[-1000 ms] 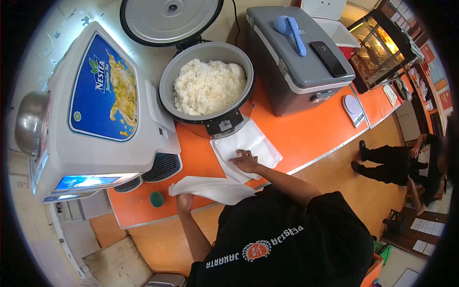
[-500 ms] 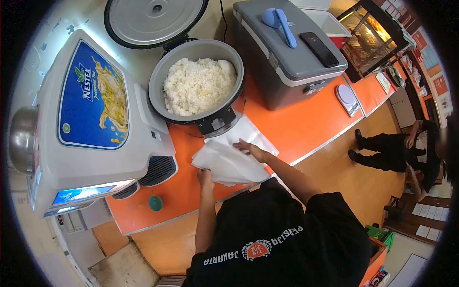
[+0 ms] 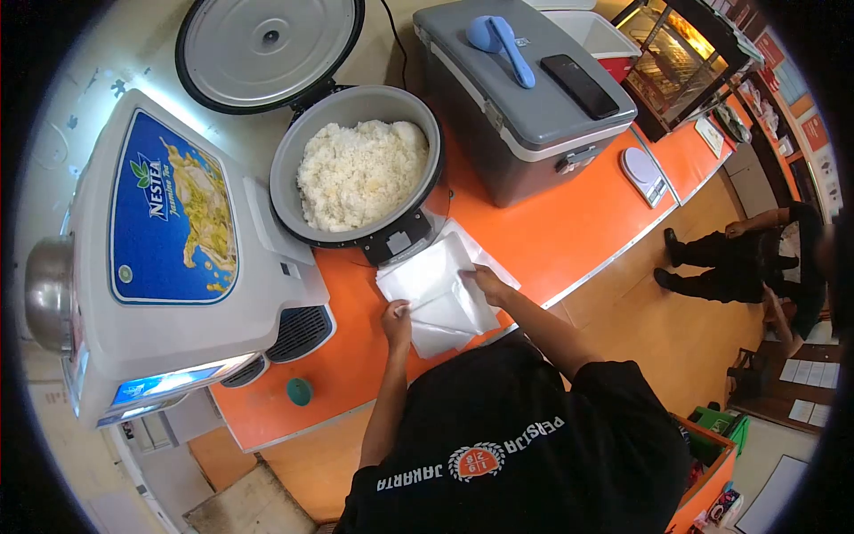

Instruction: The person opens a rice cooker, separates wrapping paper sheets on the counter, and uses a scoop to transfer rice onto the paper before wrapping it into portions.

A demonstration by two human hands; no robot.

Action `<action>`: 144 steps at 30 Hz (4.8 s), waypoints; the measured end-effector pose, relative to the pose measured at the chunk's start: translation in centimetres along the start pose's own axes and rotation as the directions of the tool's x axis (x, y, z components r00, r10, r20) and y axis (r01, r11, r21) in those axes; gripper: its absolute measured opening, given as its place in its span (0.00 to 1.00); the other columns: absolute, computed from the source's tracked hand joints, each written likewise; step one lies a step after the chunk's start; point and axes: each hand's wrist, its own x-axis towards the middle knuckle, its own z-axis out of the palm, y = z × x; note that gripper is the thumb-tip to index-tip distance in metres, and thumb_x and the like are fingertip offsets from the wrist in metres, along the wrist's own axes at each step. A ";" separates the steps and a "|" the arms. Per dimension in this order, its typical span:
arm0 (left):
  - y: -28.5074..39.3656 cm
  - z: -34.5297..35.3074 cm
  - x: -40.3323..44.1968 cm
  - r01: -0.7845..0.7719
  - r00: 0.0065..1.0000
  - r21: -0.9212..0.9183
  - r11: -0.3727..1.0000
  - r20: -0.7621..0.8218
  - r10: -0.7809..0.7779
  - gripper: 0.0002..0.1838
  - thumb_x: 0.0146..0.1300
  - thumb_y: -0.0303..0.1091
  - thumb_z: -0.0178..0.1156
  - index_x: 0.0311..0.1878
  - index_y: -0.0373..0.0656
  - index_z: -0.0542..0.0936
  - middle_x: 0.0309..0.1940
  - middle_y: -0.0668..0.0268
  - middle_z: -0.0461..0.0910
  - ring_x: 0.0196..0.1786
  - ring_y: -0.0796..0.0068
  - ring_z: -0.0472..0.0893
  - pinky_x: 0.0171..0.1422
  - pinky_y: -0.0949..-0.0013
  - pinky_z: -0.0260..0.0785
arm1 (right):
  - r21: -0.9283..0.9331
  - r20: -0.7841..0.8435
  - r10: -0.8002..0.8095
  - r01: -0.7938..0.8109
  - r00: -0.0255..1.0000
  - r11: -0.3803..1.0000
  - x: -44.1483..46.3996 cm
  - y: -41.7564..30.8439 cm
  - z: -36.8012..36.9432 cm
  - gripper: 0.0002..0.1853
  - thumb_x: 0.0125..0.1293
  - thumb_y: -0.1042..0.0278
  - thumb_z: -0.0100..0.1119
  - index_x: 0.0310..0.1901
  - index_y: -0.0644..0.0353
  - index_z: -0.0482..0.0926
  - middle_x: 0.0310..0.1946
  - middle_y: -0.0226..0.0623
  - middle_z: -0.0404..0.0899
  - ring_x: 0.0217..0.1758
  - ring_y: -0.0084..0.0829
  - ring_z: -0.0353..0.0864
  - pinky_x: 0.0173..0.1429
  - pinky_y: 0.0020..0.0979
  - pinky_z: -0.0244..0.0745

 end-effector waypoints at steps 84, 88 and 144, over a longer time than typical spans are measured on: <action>-2.3 1.3 2.2 -0.216 0.961 0.531 0.819 -0.032 0.274 0.48 0.57 0.37 0.76 0.76 0.28 0.63 0.67 0.43 0.65 0.73 0.45 0.62 0.80 0.53 0.56 | -0.985 0.034 -0.709 0.143 0.704 0.095 -2.6 0.1 -3.0 0.20 0.66 0.60 0.68 0.55 0.55 0.76 0.52 0.44 0.78 0.56 0.48 0.80 0.58 0.47 0.80; -3.4 1.2 3.2 -0.301 0.929 0.485 0.821 -0.046 0.368 0.46 0.57 0.37 0.76 0.75 0.28 0.65 0.65 0.45 0.66 0.72 0.45 0.63 0.78 0.52 0.56 | -0.984 0.059 -0.645 0.153 0.762 0.091 -1.9 -1.2 -2.8 0.22 0.67 0.62 0.66 0.60 0.57 0.75 0.55 0.46 0.76 0.57 0.51 0.81 0.55 0.49 0.82; 1.5 5.4 1.8 -0.314 0.887 0.735 0.602 0.000 0.462 0.57 0.66 0.71 0.59 0.83 0.37 0.52 0.84 0.44 0.42 0.86 0.40 0.39 0.81 0.24 0.27 | -0.454 0.890 -0.416 0.445 0.188 -0.772 -6.8 -43.3 17.2 0.22 0.67 0.70 0.59 0.62 0.64 0.74 0.30 0.47 0.83 0.35 0.51 0.86 0.37 0.45 0.81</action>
